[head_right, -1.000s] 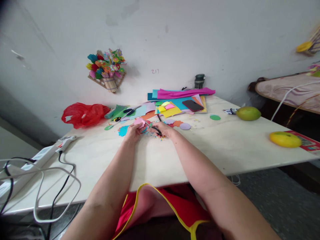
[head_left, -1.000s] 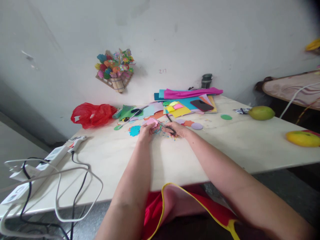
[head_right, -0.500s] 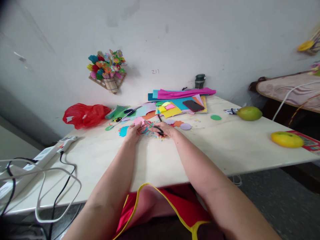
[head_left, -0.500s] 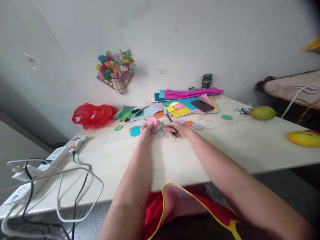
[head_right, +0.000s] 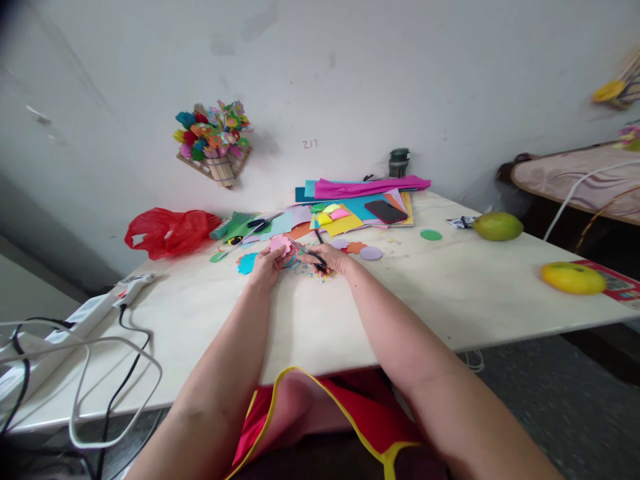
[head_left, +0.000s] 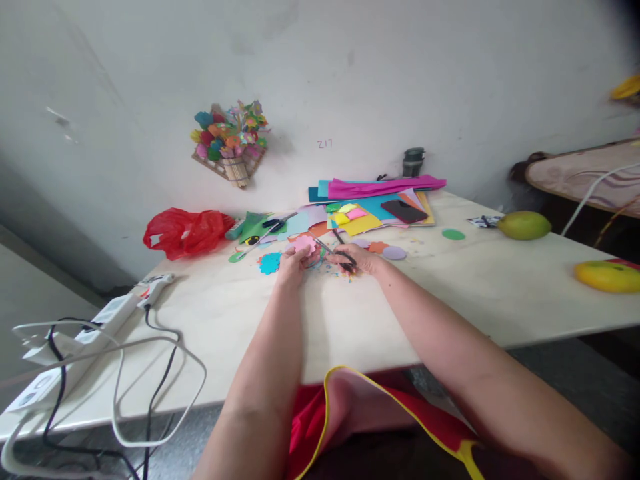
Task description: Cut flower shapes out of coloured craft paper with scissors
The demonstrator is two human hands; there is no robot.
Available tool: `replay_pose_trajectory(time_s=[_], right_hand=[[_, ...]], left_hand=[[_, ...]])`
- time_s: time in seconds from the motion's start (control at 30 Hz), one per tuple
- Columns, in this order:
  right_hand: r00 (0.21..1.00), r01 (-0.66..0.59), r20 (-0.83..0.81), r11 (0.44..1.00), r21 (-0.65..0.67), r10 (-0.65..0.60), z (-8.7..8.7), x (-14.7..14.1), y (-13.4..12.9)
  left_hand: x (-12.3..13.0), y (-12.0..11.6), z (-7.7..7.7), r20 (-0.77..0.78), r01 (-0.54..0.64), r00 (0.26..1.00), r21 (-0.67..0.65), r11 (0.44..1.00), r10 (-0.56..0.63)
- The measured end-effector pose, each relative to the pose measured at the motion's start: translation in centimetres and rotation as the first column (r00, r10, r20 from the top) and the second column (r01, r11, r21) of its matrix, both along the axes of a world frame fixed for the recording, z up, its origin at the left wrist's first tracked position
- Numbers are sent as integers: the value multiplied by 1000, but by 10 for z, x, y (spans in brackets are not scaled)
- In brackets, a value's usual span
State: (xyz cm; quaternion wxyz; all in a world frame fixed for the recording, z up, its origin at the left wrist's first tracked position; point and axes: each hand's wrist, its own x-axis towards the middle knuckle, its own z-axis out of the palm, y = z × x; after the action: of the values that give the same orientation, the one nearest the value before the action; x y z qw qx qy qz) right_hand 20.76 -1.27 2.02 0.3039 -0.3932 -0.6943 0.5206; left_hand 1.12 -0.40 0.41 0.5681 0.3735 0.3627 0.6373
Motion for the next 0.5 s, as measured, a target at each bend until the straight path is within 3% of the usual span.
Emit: replay_pose_trajectory(time_s=[0.5], right_hand=[[1000, -10, 13, 1000, 18, 10, -4, -1, 3]], left_hand=[[2, -3, 5, 66, -1, 998, -5, 1000, 2]])
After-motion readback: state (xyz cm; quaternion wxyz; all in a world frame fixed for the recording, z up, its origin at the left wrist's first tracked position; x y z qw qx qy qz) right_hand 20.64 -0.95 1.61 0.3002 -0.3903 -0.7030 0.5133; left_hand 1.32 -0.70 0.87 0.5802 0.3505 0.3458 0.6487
